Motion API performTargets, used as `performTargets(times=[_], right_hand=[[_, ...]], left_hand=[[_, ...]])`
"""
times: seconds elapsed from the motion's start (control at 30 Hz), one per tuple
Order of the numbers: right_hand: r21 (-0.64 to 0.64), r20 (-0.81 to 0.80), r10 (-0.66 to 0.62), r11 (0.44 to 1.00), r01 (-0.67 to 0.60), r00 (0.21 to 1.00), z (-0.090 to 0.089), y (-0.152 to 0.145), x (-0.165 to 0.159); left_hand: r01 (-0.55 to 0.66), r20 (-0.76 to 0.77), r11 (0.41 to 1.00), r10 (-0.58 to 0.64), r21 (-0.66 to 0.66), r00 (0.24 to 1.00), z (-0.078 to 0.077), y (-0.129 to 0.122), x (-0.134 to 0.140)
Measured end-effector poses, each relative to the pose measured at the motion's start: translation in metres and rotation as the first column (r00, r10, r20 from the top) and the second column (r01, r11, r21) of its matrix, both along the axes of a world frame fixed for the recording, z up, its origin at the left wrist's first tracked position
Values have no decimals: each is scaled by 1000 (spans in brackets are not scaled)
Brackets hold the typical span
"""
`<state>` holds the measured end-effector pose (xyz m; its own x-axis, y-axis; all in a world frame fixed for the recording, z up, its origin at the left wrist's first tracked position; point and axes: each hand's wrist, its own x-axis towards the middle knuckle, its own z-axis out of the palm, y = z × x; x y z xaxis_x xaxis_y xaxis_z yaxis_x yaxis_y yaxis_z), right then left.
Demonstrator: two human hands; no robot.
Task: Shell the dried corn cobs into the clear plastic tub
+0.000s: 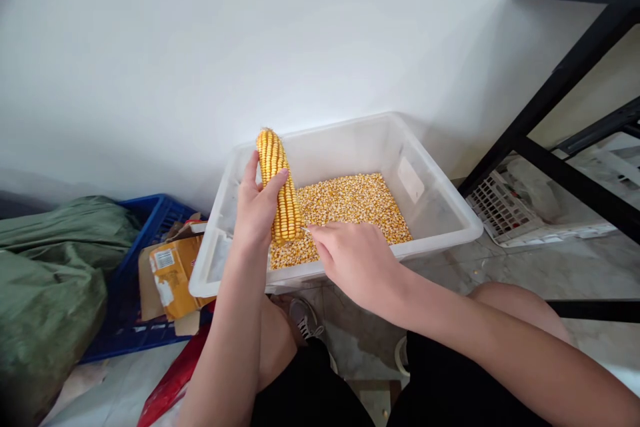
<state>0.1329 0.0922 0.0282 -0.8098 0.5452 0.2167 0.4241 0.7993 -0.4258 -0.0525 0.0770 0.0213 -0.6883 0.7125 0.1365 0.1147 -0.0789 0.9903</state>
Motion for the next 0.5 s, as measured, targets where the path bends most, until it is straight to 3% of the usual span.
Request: performTargets(times=[0.17,0.3,0.5], right_hand=[[28,-21,-75,997,76,997,-4,0,-3],[-63,-10,8,998,-9,1000,4,13,-3],[-157,-2,34,987,-34,999,16,34,6]], left_hand=[[-128,-110,992,126,-16,986,-7,4,-3],[-120,-106,993,119,-2,987,-6,4,-5],[-87,-48,996,87,6,995,-2,0,-5]])
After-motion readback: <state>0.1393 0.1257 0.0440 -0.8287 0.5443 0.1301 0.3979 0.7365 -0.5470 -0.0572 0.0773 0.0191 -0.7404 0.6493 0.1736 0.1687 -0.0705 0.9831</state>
